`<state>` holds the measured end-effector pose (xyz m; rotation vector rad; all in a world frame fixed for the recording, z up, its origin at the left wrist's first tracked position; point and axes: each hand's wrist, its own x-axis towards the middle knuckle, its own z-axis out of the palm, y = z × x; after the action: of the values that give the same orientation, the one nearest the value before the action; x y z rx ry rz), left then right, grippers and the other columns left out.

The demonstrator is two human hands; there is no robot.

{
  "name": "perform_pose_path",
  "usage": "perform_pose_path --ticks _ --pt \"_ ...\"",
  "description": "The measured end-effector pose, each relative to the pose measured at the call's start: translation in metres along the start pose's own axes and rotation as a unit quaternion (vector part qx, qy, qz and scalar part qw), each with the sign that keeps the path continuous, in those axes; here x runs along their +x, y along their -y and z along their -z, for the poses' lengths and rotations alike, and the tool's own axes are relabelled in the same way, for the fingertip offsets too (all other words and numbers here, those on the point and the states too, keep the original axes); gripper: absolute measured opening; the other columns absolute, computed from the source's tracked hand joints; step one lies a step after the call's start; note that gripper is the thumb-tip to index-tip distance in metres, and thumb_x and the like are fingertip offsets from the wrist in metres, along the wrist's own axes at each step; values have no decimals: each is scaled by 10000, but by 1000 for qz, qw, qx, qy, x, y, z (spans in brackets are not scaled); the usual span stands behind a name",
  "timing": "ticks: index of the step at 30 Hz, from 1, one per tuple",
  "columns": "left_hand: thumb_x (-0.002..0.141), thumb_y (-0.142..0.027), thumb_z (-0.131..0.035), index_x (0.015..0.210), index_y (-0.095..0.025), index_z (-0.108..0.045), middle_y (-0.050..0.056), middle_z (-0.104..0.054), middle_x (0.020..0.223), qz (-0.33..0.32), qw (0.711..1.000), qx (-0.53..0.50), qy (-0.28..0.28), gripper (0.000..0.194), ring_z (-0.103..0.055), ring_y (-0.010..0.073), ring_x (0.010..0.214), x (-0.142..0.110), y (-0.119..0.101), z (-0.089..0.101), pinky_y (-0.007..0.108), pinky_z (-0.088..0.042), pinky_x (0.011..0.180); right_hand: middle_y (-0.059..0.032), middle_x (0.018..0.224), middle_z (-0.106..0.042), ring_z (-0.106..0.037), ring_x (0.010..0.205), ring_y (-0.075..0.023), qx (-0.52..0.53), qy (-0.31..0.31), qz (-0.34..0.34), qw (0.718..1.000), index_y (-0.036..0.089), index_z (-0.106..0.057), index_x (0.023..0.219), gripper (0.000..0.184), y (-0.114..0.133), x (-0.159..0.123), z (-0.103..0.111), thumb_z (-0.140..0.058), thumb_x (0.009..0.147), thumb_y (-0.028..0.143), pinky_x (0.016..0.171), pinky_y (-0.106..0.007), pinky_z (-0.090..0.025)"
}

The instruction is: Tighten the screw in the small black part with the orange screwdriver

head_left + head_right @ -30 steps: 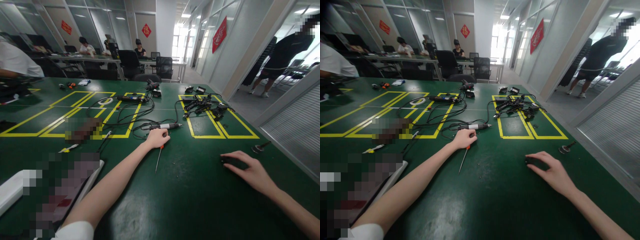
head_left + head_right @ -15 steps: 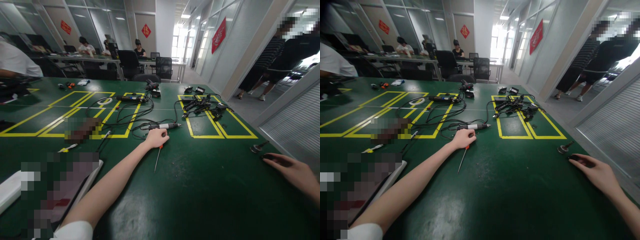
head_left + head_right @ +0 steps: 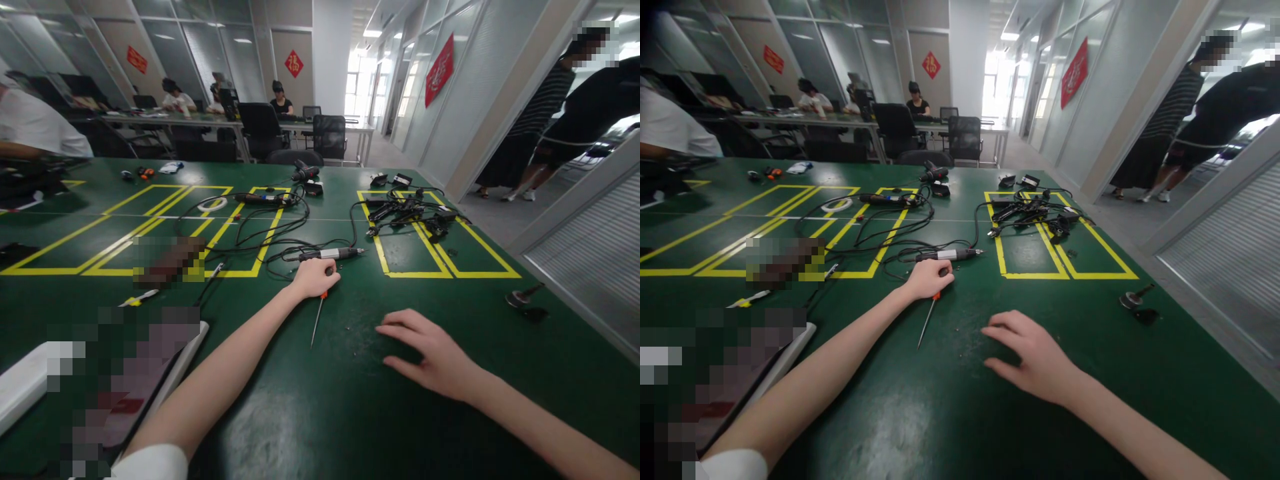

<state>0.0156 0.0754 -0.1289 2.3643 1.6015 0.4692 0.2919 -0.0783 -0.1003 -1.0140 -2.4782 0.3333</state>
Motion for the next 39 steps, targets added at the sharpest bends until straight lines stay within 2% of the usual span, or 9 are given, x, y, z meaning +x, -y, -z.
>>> perform_pose_path --ticks 3,5,12,15,19,24,31,35,39 --pt "855 -389 -561 848 -235 -733 28 -762 852 -3 1000 2 -1 231 -678 232 826 0 0 0 289 -427 706 -166 1308 -630 -621 1149 -307 -3 61 86 994 171 -626 1329 452 20 42 -30 -721 916 329 957 -498 -574" --pt "857 -392 -559 847 -235 -731 30 -760 848 -3 1000 3 -2 233 -677 232 824 0 0 0 290 -426 704 -172 1291 -635 -613 1139 -310 -2 76 102 992 147 -646 1292 435 19 54 -40 -736 910 333 947 -497 -571" --pt "851 -399 -559 832 -247 -720 23 -754 833 -4 1000 1 -5 222 -674 235 819 0 1 -2 293 -421 705 -120 1126 -700 -646 1036 -242 40 67 123 989 159 -718 1164 201 -3 50 -45 -605 1008 219 907 -403 -585" --pt "851 -401 -559 835 -247 -723 24 -757 847 -3 1000 0 -3 225 -677 237 831 0 0 -1 293 -428 709 -100 1051 -713 -665 972 -223 50 42 111 992 169 -745 1062 195 -17 47 -42 -553 1028 178 851 -372 -593" --pt "851 -404 -561 841 -244 -732 30 -761 862 1 1000 1 2 234 -680 242 847 0 -1 0 296 -445 732 -101 1045 -715 -689 961 -227 12 17 79 997 183 -749 1037 200 -45 32 -27 -550 1025 182 827 -376 -604" --pt "851 -412 -555 838 -243 -726 33 -758 852 2 1000 5 6 241 -679 248 850 0 -1 1 296 -441 726 -107 1095 -717 -706 990 -242 -52 -27 -19 998 198 -734 1076 245 -90 -13 6 -496 1042 244 870 -423 -621" --pt "852 -399 -554 834 -245 -726 33 -757 846 2 1000 9 5 232 -683 248 846 0 0 1 296 -437 719 -146 1095 -729 -703 985 -289 -226 -64 -135 963 185 -742 1039 336 -156 -87 52 -433 1031 315 883 -461 -598" --pt "861 -389 -535 837 -243 -725 35 -757 853 -2 1000 9 -1 240 -681 247 847 -1 0 1 295 -429 710 -167 1089 -736 -694 976 -295 -289 -35 -129 948 156 -742 1041 358 -168 -100 62 -398 1023 251 835 -439 -597" --pt "854 -377 -537 832 -242 -719 28 -752 825 -5 1000 8 -1 228 -674 237 806 -1 2 0 291 -415 681 -183 1056 -752 -688 969 -318 -323 -34 -136 936 124 -749 1027 363 -154 -99 70 -404 1011 235 829 -452 -587"
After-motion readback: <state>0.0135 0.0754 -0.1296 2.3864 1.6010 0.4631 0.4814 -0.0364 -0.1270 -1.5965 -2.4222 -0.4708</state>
